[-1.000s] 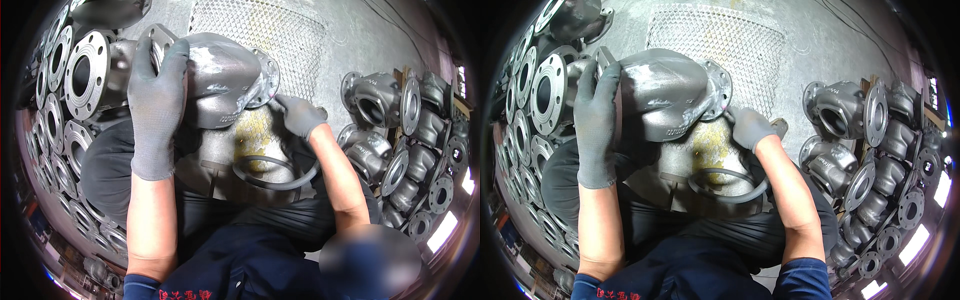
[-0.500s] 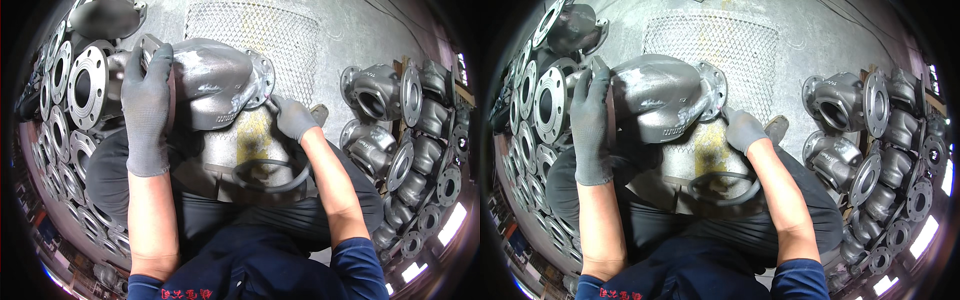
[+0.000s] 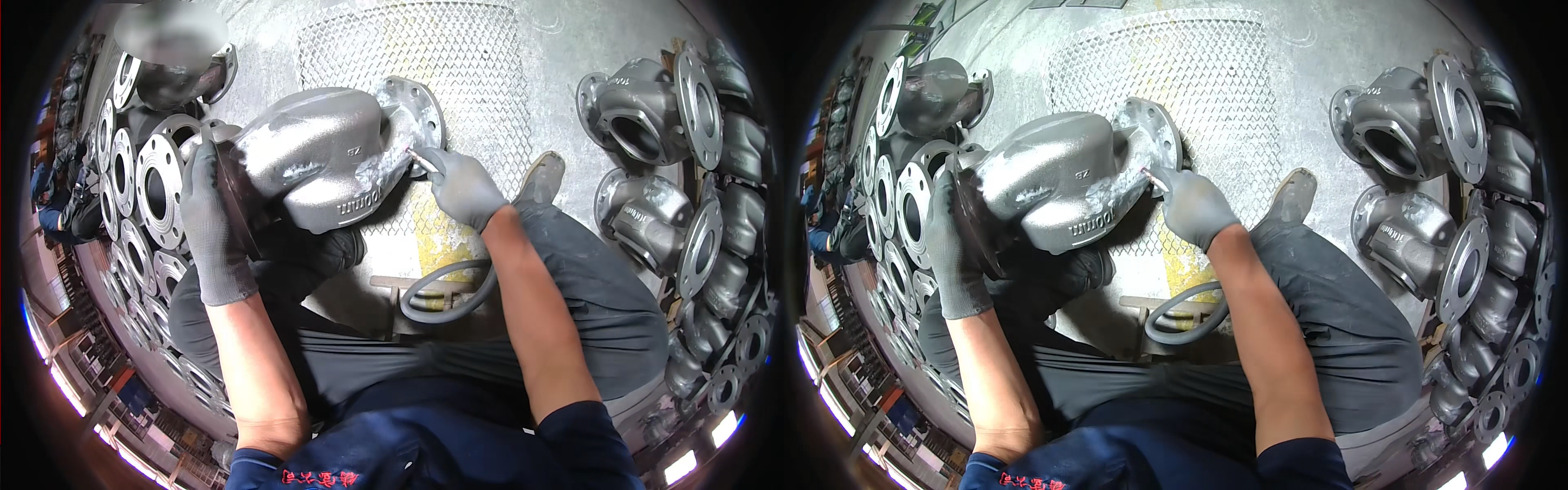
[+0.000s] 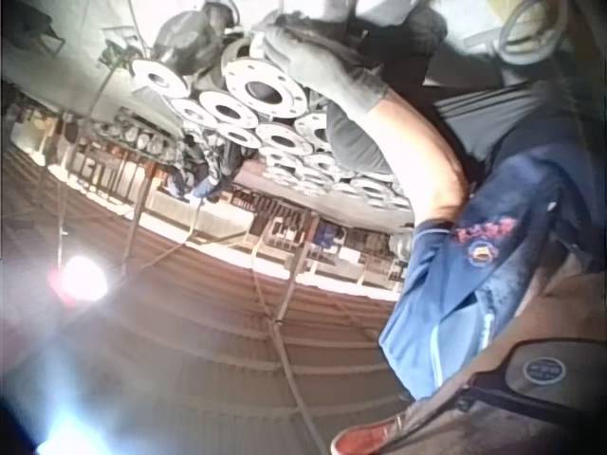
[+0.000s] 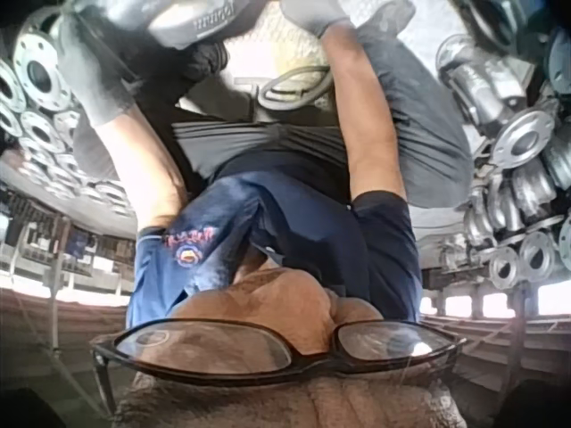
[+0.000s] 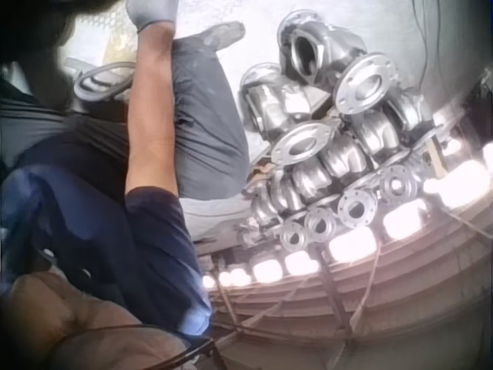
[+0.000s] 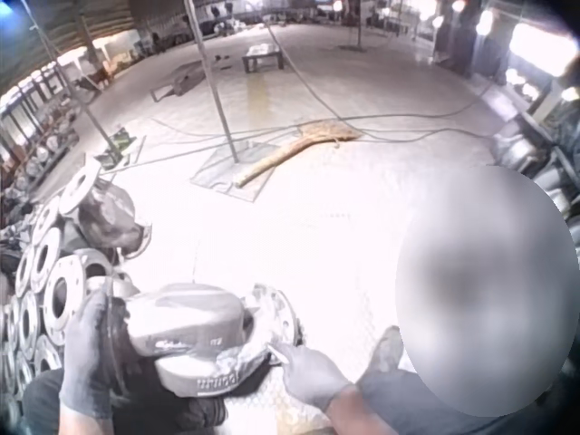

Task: Grinding and smoothing the surfaces of metal valve body castings using a rotary tool.

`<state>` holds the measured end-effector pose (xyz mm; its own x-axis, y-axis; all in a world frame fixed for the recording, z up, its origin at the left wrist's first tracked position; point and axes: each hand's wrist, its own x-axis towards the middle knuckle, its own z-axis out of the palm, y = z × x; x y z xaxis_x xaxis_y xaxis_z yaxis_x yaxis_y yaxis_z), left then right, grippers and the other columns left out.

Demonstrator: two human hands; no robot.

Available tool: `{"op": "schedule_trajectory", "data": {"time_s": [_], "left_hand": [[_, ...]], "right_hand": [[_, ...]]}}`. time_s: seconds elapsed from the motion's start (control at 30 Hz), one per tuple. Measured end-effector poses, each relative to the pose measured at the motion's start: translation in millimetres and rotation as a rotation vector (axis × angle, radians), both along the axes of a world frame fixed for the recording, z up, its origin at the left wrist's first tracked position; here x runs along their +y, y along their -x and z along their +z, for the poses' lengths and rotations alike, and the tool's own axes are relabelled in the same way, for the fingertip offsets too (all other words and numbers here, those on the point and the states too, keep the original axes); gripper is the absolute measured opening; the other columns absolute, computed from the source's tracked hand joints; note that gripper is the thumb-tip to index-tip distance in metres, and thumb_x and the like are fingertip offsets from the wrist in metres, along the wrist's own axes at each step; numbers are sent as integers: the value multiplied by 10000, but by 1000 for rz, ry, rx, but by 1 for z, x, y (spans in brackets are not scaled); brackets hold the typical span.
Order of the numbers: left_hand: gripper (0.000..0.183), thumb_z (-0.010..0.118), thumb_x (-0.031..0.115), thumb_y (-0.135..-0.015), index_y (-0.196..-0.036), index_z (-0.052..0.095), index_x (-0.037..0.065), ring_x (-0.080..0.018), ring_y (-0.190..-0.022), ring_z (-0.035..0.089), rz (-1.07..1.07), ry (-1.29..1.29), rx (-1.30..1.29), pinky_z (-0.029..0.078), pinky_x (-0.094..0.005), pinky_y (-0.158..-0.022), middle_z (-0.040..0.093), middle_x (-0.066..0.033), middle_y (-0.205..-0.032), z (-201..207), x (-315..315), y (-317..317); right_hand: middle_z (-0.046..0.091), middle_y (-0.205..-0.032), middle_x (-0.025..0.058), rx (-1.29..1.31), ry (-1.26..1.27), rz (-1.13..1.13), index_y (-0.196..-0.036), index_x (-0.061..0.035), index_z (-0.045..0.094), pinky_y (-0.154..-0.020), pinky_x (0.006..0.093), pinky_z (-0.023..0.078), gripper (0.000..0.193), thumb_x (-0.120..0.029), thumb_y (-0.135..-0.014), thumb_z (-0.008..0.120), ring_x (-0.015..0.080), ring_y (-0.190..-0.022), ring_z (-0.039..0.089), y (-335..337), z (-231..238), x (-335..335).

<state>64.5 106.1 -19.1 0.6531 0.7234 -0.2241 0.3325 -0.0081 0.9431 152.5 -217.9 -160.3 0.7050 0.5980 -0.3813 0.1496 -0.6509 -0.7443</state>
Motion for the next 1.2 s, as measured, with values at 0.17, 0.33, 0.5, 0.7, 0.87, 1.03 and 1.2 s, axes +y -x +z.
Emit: {"op": "schedule_trajectory", "data": {"time_s": [0.17, 0.33, 0.5, 0.7, 0.87, 1.03, 1.2], "left_hand": [[424, 544, 337, -1120, -1319, 694, -6, -174, -996, 688, 56, 78, 69, 548, -305, -846, 726, -82, -1132, 4, 2, -4], [446, 565, 371, -1112, -1349, 685, 13, -166, -1029, 692, 3, 9, 53, 551, -308, -886, 735, -99, -1173, 4, 1, -5], [459, 564, 372, -1112, -1358, 679, 3, -171, -1061, 697, 59, 39, 17, 550, -309, -931, 732, -114, -1215, 8, -11, -9], [449, 539, 307, -1104, -1390, 661, -17, -190, -1101, 703, 81, 54, -8, 549, -313, -959, 730, -120, -1229, 7, -10, -9], [445, 546, 307, -1100, -1353, 682, -34, -183, -1103, 693, 111, 62, 33, 533, -306, -977, 732, -117, -1203, 14, -11, -12], [453, 583, 325, -1098, -1361, 678, -31, -166, -1051, 689, 70, -51, 30, 542, -294, -930, 732, -104, -1199, 12, -17, -14], [464, 605, 330, -1096, -1384, 675, -27, -172, -1062, 696, 50, -79, 23, 548, -286, -931, 736, -104, -1228, 13, -19, -13]], "right_hand": [[726, -1175, 251, 48, -60, 115, -1403, -112, 649, -964, 502, 554, 430, -78, -986, 546, 467, -1083, 685, -13, 14, 5], [735, -1123, 254, 74, -3, 232, -1331, -122, 680, -952, 519, 553, 420, -55, -936, 555, 476, -1061, 690, -33, 18, 12], [742, -1120, 245, -14, 92, 396, -1285, -120, 708, -945, 520, 559, 399, -59, -921, 556, 454, -1058, 704, -55, 18, 16], [747, -1136, 235, -12, 214, 523, -1212, -84, 720, -932, 514, 566, 323, -76, -929, 566, 454, -1053, 712, -54, 32, 26], [733, -1170, 278, 118, -82, 214, -1317, -95, 703, -973, 492, 558, 464, -25, -884, 554, 456, -1101, 704, -29, 30, 9], [720, -1245, 216, 77, -22, 14, -1455, -108, 628, -1001, 456, 540, 474, -55, -986, 586, 422, -1146, 685, -5, 8, 0], [714, -1265, 225, 3, -188, 7, -1449, -107, 628, -999, 455, 546, 458, -68, -994, 587, 428, -1149, 684, 12, -1, -3]]}}
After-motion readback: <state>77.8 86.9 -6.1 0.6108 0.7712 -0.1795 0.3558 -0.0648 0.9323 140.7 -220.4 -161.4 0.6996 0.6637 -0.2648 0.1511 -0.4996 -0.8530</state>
